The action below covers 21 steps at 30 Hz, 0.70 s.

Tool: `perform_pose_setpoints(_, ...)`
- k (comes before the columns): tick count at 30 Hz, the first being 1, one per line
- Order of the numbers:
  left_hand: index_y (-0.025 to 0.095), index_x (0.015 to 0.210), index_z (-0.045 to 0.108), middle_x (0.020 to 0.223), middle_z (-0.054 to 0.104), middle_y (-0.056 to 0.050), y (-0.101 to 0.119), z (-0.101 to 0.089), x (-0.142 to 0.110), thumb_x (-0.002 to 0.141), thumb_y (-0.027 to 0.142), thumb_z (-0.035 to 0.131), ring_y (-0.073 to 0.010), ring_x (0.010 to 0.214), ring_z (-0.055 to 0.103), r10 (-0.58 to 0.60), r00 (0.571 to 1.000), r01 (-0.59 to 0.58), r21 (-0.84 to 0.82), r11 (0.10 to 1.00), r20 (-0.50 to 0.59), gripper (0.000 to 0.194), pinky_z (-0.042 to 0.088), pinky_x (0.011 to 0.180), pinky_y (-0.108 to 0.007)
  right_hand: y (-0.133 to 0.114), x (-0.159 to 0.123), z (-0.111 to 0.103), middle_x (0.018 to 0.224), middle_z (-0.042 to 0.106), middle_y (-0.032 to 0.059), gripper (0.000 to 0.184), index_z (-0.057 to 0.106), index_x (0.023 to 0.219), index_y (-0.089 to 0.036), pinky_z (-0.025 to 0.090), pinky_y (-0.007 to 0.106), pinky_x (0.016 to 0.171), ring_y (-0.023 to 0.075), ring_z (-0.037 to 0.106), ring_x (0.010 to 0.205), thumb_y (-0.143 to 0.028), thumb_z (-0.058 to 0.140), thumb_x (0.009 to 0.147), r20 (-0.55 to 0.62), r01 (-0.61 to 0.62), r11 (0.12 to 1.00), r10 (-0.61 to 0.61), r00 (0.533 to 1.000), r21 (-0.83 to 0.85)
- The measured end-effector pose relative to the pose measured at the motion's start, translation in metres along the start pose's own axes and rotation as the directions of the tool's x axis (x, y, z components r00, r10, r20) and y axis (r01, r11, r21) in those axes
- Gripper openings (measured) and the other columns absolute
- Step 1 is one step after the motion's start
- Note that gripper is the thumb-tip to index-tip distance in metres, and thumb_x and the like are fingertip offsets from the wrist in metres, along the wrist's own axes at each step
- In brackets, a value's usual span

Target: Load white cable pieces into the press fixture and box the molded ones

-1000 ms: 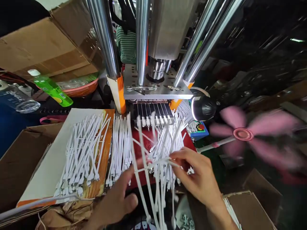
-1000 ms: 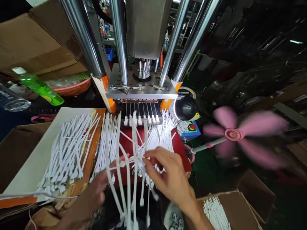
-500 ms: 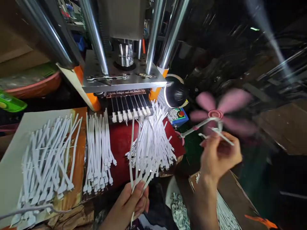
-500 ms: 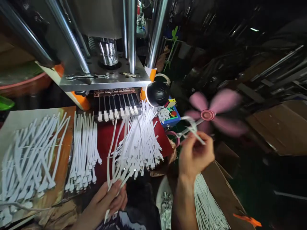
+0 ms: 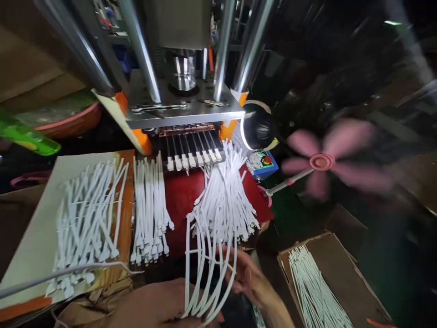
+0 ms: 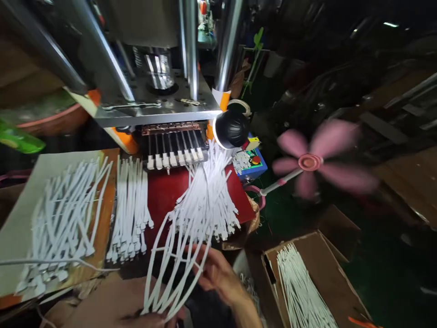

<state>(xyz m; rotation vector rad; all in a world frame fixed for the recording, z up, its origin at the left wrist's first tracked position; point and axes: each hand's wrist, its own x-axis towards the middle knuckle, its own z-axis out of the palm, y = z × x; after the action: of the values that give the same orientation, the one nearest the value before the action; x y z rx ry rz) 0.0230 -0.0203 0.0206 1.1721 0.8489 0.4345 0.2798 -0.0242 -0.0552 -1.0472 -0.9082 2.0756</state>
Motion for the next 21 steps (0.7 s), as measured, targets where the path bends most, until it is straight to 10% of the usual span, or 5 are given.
perform_pose_setpoints(3,0.034,0.112,0.082,0.106,0.083,-0.003,0.009,-0.026,-0.025,0.093,0.028,0.066,-0.0278,0.098,0.077,0.039,0.995,-0.064,0.28,0.958,0.095,0.026,0.056,0.086,-0.028,-0.006,0.052,0.051,0.087,0.064,0.006,0.077,0.074,0.115,-0.021,0.048,0.027,0.064,0.0139,0.054,0.066,-0.082,0.075,0.068,0.198,-0.078,0.985,0.047,0.979,0.152)
perform_pose_setpoints(6,0.031,0.094,0.085,0.083,0.082,-0.001,-0.002,-0.038,-0.055,0.09,0.031,0.069,-0.0268,0.08,0.078,0.059,0.968,-0.012,0.193,0.981,-0.242,0.016,0.058,0.076,-0.028,-0.03,0.096,0.087,0.084,0.065,0.0039,0.057,0.073,0.104,-0.019,0.052,0.029,0.075,0.0164,0.06,0.076,-0.066,0.082,0.073,0.282,-0.094,0.995,0.087,0.955,0.013)
perform_pose_setpoints(11,0.025,0.125,0.075,0.12,0.079,-0.007,-0.035,-0.043,-0.086,0.085,0.051,0.075,-0.0359,0.112,0.072,-0.118,0.53,-0.078,-0.187,0.979,-0.84,0.048,0.06,0.086,-0.038,-0.085,0.186,0.159,0.076,0.059,-0.0003,0.043,0.068,0.085,-0.017,0.047,0.024,0.065,0.0123,0.053,0.069,-0.06,0.073,0.087,0.48,0.271,0.872,-0.048,0.876,-0.408)
perform_pose_setpoints(15,0.031,0.151,0.05,0.164,0.046,-0.007,-0.052,-0.057,-0.095,0.09,0.062,0.065,-0.0338,0.152,0.04,-0.147,0.2,-0.136,-0.176,0.975,-0.969,0.071,0.049,0.112,-0.04,-0.108,0.255,0.229,0.075,0.058,-0.0024,0.034,0.067,0.094,-0.017,0.042,0.02,0.056,0.0095,0.051,0.062,-0.048,0.054,0.103,0.539,0.43,0.591,0.01,0.842,-0.683)
perform_pose_setpoints(21,0.029,0.163,0.032,0.173,0.027,-0.009,-0.061,-0.053,-0.108,0.091,0.064,0.063,-0.0372,0.156,0.03,-0.135,0.134,0.0,-0.137,0.991,-0.982,0.085,0.036,0.122,-0.05,-0.091,0.232,0.189,0.08,0.067,0.005,0.019,0.066,0.095,-0.012,0.046,0.027,0.068,0.0177,0.063,0.075,-0.031,0.072,0.095,0.367,0.366,0.2,-0.036,0.93,-0.909)
